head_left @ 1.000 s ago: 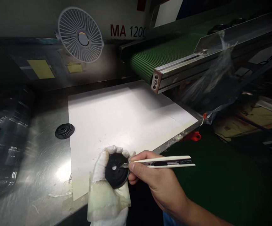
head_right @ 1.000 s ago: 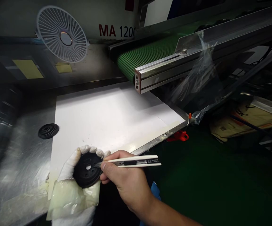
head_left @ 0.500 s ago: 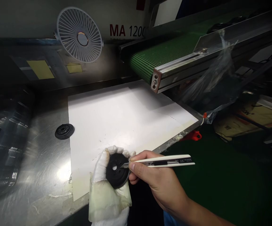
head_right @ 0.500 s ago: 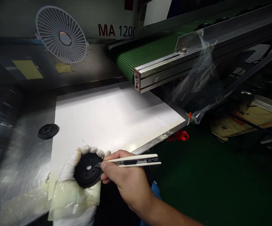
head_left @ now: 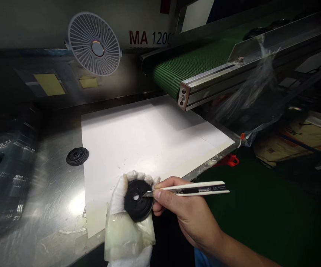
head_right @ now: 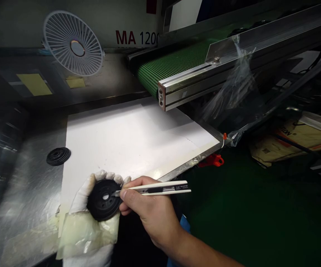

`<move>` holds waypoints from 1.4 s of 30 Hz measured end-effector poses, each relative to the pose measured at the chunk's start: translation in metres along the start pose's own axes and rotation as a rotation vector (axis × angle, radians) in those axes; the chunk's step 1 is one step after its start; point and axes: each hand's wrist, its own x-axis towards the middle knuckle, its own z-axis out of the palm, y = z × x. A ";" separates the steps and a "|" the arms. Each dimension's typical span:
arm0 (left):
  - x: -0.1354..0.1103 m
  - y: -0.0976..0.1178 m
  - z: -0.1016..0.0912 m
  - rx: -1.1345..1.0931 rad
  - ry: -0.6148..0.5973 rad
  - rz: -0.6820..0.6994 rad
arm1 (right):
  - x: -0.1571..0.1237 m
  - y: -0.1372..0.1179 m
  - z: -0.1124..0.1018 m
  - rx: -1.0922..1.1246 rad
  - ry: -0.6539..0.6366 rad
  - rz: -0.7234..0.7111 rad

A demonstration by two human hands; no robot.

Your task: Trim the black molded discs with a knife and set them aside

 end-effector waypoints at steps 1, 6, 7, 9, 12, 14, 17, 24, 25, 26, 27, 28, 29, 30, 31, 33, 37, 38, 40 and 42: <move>0.001 0.000 0.000 -0.022 0.010 -0.010 | 0.000 -0.002 -0.001 0.036 -0.012 0.003; 0.004 0.001 -0.011 0.145 -0.147 -0.076 | 0.004 -0.016 -0.011 0.178 -0.090 0.025; 0.006 0.000 -0.015 0.178 -0.177 -0.066 | 0.004 -0.019 -0.013 0.179 -0.084 0.013; 0.010 -0.002 -0.023 0.198 -0.210 -0.026 | 0.003 -0.023 -0.016 0.150 -0.046 -0.019; 0.019 -0.009 -0.034 0.159 -0.232 -0.018 | -0.002 -0.022 -0.018 0.091 0.042 -0.044; 0.022 -0.016 -0.035 0.124 -0.209 -0.042 | -0.005 -0.018 -0.016 0.069 0.097 -0.047; 0.021 -0.023 -0.030 0.068 -0.196 -0.054 | -0.006 -0.013 -0.013 0.051 0.143 -0.053; 0.027 -0.030 -0.030 0.073 -0.236 -0.001 | -0.010 -0.011 -0.010 0.044 0.162 -0.067; 0.030 -0.032 -0.033 0.091 -0.238 -0.003 | -0.011 -0.011 -0.009 0.044 0.159 -0.070; 0.033 -0.033 -0.036 0.109 -0.238 -0.007 | -0.012 -0.011 -0.008 0.043 0.154 -0.082; 0.036 -0.035 -0.038 0.125 -0.239 -0.012 | -0.014 -0.011 -0.007 0.044 0.147 -0.096; 0.038 -0.037 -0.040 0.138 -0.240 -0.015 | -0.015 -0.011 -0.006 0.048 0.142 -0.110; 0.039 -0.038 -0.042 0.143 -0.239 -0.014 | -0.016 -0.011 -0.005 0.055 0.145 -0.120; 0.040 -0.039 -0.043 0.139 -0.234 -0.006 | -0.016 -0.011 -0.004 0.066 0.151 -0.127; 0.040 -0.039 -0.043 0.133 -0.231 0.002 | -0.017 -0.011 -0.003 0.078 0.156 -0.127; 0.039 -0.040 -0.043 0.125 -0.225 0.027 | -0.017 -0.011 -0.003 0.096 0.159 -0.118; 0.037 -0.039 -0.041 0.107 -0.218 0.070 | -0.016 -0.010 -0.001 0.106 0.172 -0.110; 0.037 -0.038 -0.041 0.102 -0.218 0.069 | -0.016 -0.009 -0.001 0.112 0.172 -0.109; 0.037 -0.037 -0.041 0.094 -0.218 0.056 | -0.016 -0.010 0.000 0.123 0.169 -0.105; 0.038 -0.036 -0.042 0.100 -0.213 0.040 | -0.016 -0.010 0.001 0.134 0.165 -0.102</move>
